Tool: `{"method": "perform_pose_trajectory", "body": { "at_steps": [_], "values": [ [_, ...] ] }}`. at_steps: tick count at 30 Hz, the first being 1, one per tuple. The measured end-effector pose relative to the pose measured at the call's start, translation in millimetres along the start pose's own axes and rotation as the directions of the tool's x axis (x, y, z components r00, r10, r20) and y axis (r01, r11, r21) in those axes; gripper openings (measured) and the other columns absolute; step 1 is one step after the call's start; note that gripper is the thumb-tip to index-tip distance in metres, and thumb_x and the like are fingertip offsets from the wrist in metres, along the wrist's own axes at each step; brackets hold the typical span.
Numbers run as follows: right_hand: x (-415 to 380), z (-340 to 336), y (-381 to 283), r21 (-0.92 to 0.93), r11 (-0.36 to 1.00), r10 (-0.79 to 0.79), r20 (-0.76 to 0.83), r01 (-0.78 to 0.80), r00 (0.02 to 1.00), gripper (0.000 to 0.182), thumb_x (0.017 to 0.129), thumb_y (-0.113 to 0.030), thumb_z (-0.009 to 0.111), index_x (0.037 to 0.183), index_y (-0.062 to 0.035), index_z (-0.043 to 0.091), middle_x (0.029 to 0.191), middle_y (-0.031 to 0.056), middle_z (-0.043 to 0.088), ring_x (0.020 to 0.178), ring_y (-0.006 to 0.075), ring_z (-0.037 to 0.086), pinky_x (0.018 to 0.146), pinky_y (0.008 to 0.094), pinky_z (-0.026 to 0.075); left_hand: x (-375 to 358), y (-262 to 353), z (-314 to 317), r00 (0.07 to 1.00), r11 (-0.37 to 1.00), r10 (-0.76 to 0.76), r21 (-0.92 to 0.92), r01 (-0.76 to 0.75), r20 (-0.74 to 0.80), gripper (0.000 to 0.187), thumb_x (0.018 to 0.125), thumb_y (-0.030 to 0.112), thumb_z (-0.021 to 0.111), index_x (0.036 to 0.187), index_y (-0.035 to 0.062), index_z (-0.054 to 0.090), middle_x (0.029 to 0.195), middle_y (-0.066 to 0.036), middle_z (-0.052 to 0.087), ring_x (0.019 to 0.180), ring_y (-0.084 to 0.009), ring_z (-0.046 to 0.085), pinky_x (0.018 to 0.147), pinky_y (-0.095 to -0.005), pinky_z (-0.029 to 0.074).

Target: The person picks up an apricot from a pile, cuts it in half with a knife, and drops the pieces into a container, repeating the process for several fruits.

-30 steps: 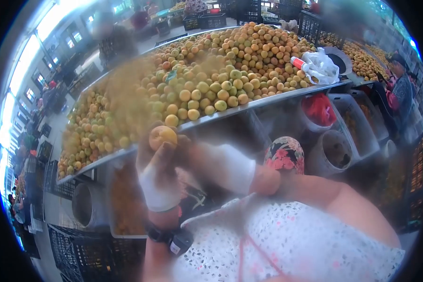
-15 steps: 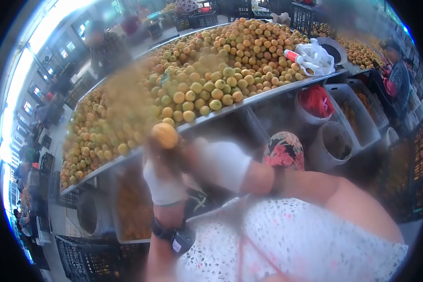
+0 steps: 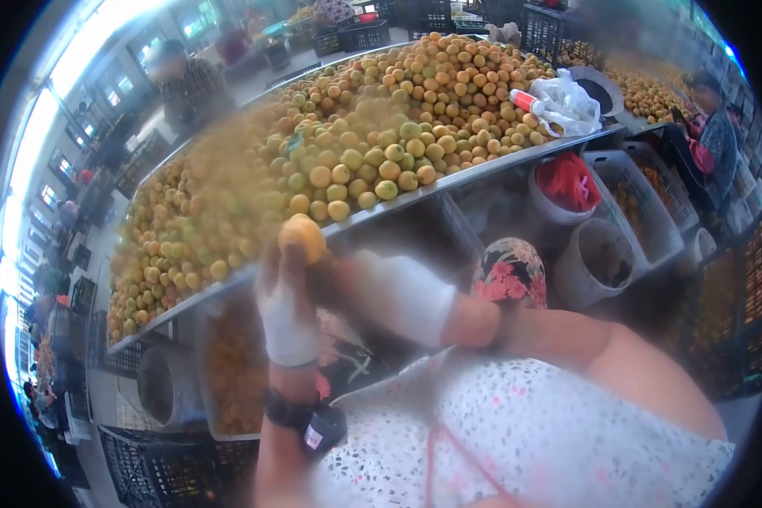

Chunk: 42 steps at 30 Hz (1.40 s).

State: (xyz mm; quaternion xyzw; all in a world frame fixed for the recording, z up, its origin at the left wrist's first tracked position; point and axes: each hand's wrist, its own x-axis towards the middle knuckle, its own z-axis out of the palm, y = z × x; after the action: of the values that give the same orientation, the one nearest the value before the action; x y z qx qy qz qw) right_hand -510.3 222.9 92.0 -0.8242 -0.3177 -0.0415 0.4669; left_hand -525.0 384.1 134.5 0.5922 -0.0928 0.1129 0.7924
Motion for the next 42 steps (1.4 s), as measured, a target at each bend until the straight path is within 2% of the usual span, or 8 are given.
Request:
{"method": "perform_pose_trajectory", "body": {
  "at_steps": [9,12,18,31,36,38,40,42],
  "values": [
    [20,23,11,0.426,0.9,-0.012,-0.192,0.094,0.981,0.033,0.102,-0.027,0.05,0.104,0.0052,0.055,0.079,0.0268,0.066,0.08,0.0439,0.066,0.064,0.0475,0.051,11,-5,20,0.999,0.998,0.04,0.038,-0.04,-0.006,0.053,0.098,0.044,0.061,0.124,-0.0013,0.056,0.105,-0.009,0.067,0.092,-0.0136,0.064,0.081,-0.0257,0.051],
    [18,15,0,-0.06,0.995,0.071,-0.127,-0.079,0.989,0.032,0.102,-0.025,0.049,0.105,0.0058,0.054,0.077,0.0261,0.065,0.078,0.0433,0.066,0.063,0.0482,0.051,9,-15,26,0.983,0.98,-0.174,-0.105,0.167,-0.055,0.058,0.099,0.053,0.055,0.122,0.0003,0.058,0.1,-0.008,0.068,0.089,-0.012,0.064,0.077,-0.025,0.051],
    [11,2,4,0.172,0.98,-0.054,-0.245,0.099,0.968,0.033,0.103,-0.029,0.049,0.103,0.003,0.054,0.075,0.0274,0.063,0.076,0.0449,0.064,0.062,0.0497,0.049,16,-9,14,0.999,0.974,-0.019,0.228,0.01,0.038,0.057,0.102,0.052,0.049,0.126,0.0011,0.056,0.108,-0.007,0.064,0.088,-0.0109,0.062,0.074,-0.0239,0.05],
    [4,-6,2,0.214,0.977,0.048,-0.108,-0.024,0.993,0.037,0.102,-0.036,0.048,0.107,-0.0002,0.056,0.078,0.0241,0.066,0.077,0.0427,0.066,0.065,0.0481,0.051,14,-21,17,0.97,0.945,-0.238,-0.242,0.219,-0.051,0.056,0.093,0.06,0.06,0.111,0.0063,0.058,0.087,-0.002,0.056,0.076,-0.0127,0.056,0.067,-0.0273,0.049],
    [3,-30,-32,0.105,0.98,-0.118,-0.362,0.166,0.925,0.02,0.099,-0.02,0.059,0.103,0.0001,0.057,0.079,0.0228,0.066,0.079,0.0413,0.067,0.064,0.0456,0.051,7,-13,7,0.985,0.952,-0.153,-0.278,0.126,-0.078,0.052,0.097,0.05,0.061,0.117,0.0019,0.059,0.099,-0.006,0.064,0.09,-0.0165,0.062,0.08,-0.0292,0.051],
    [15,-37,-30,0.531,0.839,0.07,-0.325,0.121,0.943,0.016,0.095,-0.014,0.063,0.104,-0.001,0.058,0.085,0.0226,0.065,0.082,0.0411,0.066,0.066,0.0444,0.05,-3,1,17,0.997,0.993,-0.063,-0.102,0.066,0.034,0.05,0.098,0.043,0.061,0.124,0.0003,0.056,0.107,-0.007,0.064,0.097,-0.0165,0.062,0.085,-0.0288,0.05],
    [16,-49,-41,0.042,0.954,-0.229,-0.531,0.295,0.816,0.017,0.096,-0.016,0.063,0.104,-0.0017,0.058,0.089,0.0225,0.061,0.085,0.0408,0.063,0.068,0.043,0.049,-10,4,27,0.988,0.997,0.005,0.073,-0.016,0.152,0.049,0.099,0.036,0.06,0.13,-0.0013,0.053,0.115,-0.009,0.063,0.104,-0.0165,0.062,0.09,-0.0285,0.05],
    [14,-52,-48,0.112,0.952,-0.206,-0.455,0.285,0.867,0.017,0.098,-0.018,0.058,0.101,-0.001,0.059,0.089,0.0195,0.06,0.081,0.0335,0.062,0.068,0.0399,0.049,-15,2,30,0.97,0.986,0.117,0.092,-0.139,0.214,0.053,0.098,0.02,0.059,0.143,-0.0034,0.042,0.125,-0.01,0.059,0.112,-0.015,0.058,0.096,-0.0291,0.047]
  ]
}}
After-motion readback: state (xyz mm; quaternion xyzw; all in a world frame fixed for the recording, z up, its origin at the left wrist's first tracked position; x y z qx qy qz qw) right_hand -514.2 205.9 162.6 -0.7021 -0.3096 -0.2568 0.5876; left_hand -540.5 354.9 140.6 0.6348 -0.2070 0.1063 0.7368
